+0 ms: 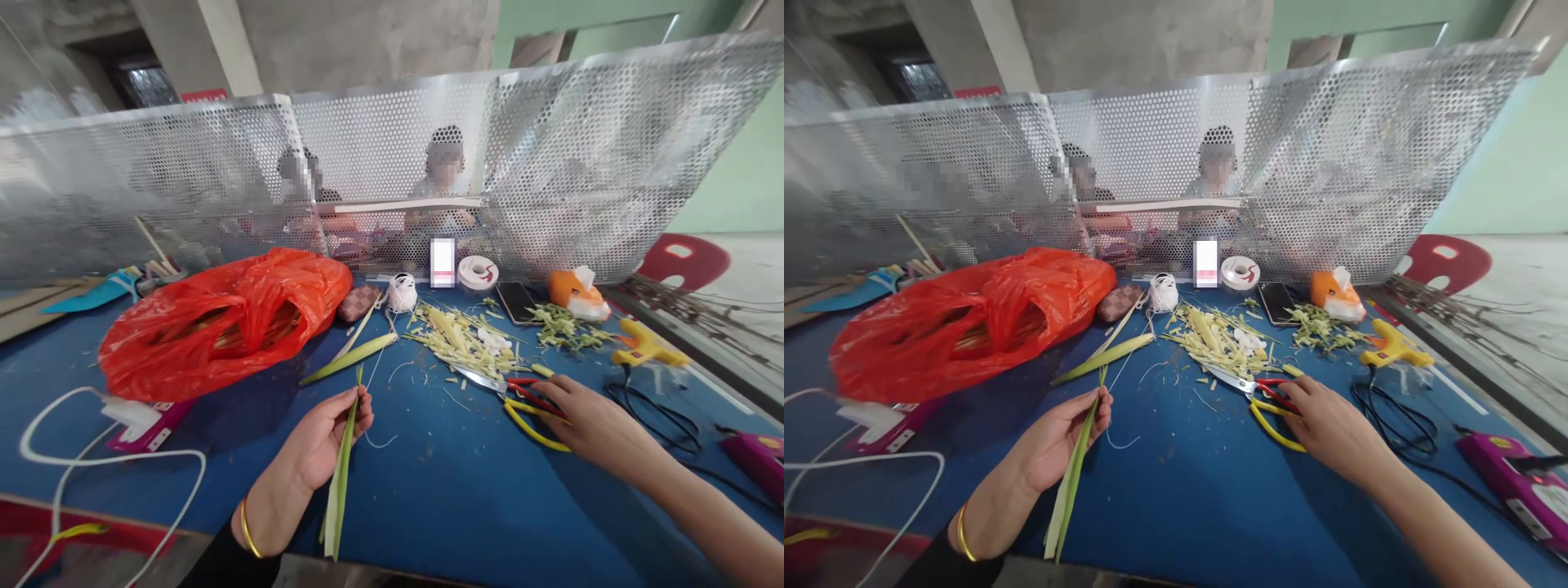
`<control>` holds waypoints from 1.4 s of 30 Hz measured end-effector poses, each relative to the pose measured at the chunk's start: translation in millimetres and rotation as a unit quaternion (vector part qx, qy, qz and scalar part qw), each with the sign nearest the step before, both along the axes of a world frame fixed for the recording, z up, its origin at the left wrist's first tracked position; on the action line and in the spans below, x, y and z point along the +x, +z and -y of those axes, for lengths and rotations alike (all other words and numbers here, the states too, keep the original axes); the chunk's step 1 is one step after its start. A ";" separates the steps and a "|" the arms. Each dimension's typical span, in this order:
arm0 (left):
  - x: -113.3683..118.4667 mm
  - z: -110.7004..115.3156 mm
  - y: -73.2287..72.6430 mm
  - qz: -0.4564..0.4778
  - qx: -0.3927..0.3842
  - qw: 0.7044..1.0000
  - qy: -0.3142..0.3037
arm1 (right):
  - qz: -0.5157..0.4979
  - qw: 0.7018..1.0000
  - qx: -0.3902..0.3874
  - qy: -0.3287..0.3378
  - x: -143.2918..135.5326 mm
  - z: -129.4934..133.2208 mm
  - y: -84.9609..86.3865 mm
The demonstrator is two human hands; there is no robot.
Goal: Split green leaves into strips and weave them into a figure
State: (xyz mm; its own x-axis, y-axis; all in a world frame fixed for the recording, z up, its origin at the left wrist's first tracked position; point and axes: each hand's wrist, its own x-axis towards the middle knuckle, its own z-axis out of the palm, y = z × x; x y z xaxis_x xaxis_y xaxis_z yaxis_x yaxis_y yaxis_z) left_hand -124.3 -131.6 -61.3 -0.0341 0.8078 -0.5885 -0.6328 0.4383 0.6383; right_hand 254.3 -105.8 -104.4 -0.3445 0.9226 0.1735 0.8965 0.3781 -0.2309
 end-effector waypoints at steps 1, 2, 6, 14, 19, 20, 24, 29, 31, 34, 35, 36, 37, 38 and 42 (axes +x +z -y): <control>-0.8 1.2 0.4 0.002 -0.001 1.000 0.002 | 0.027 1.000 0.010 0.003 2.3 -1.8 -3.8; -1.3 2.2 1.0 0.004 -0.002 1.000 0.004 | 0.048 0.999 0.015 0.007 2.8 -3.2 -6.5; -2.1 3.8 2.9 0.006 0.002 1.000 0.006 | 0.097 0.995 0.013 0.028 -4.2 -9.1 -8.4; -2.1 4.1 5.1 0.003 -0.001 1.000 0.003 | 0.055 0.998 -0.017 0.031 -0.2 -11.6 -8.7; -2.4 2.4 12.0 0.005 -0.012 1.000 0.003 | -0.243 0.951 -0.189 0.042 -22.4 -6.7 14.9; -2.4 1.6 13.5 0.005 -0.013 1.000 0.003 | -0.291 0.923 -0.249 0.043 -31.8 -6.9 22.2; -2.3 -1.2 16.4 0.005 -0.014 1.000 0.002 | -0.412 0.796 -0.441 0.053 -72.0 -12.7 44.8; -4.4 -2.3 9.9 0.013 -0.013 1.000 -0.007 | -0.392 0.772 -0.497 0.054 -106.6 -28.7 50.5; -5.7 -2.2 7.4 0.015 -0.011 1.000 -0.009 | -0.363 0.778 -0.507 0.077 -114.2 -35.8 51.4; -6.7 -2.2 6.8 0.020 -0.008 1.000 -0.007 | -0.330 0.779 -0.521 0.113 -122.2 -43.4 54.1; -6.7 -2.3 7.1 0.021 -0.007 1.000 -0.007 | -0.324 0.779 -0.523 0.121 -124.7 -44.8 55.0; -6.6 -2.4 7.4 0.020 -0.006 1.000 -0.007 | -0.321 0.781 -0.521 0.128 -127.3 -45.7 55.7; -6.5 -2.5 7.5 0.020 -0.006 1.000 -0.008 | -0.322 0.783 -0.516 0.132 -130.1 -46.3 56.2; -6.4 -2.7 7.3 0.019 -0.006 1.000 -0.008 | -0.325 0.784 -0.511 0.135 -133.1 -46.6 56.2; -6.7 -2.4 4.3 0.017 -0.010 1.000 -0.009 | -0.346 0.784 -0.499 0.128 -144.9 -48.4 52.9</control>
State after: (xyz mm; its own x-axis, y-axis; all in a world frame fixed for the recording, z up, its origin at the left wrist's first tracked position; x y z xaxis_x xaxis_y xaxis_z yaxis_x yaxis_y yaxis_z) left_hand -131.0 -129.2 -57.0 0.0008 0.7958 -0.6055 -0.6465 0.4624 0.6068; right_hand 109.4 -57.4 -51.5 -0.6822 0.6342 -0.3639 0.3507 -0.1529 -0.9239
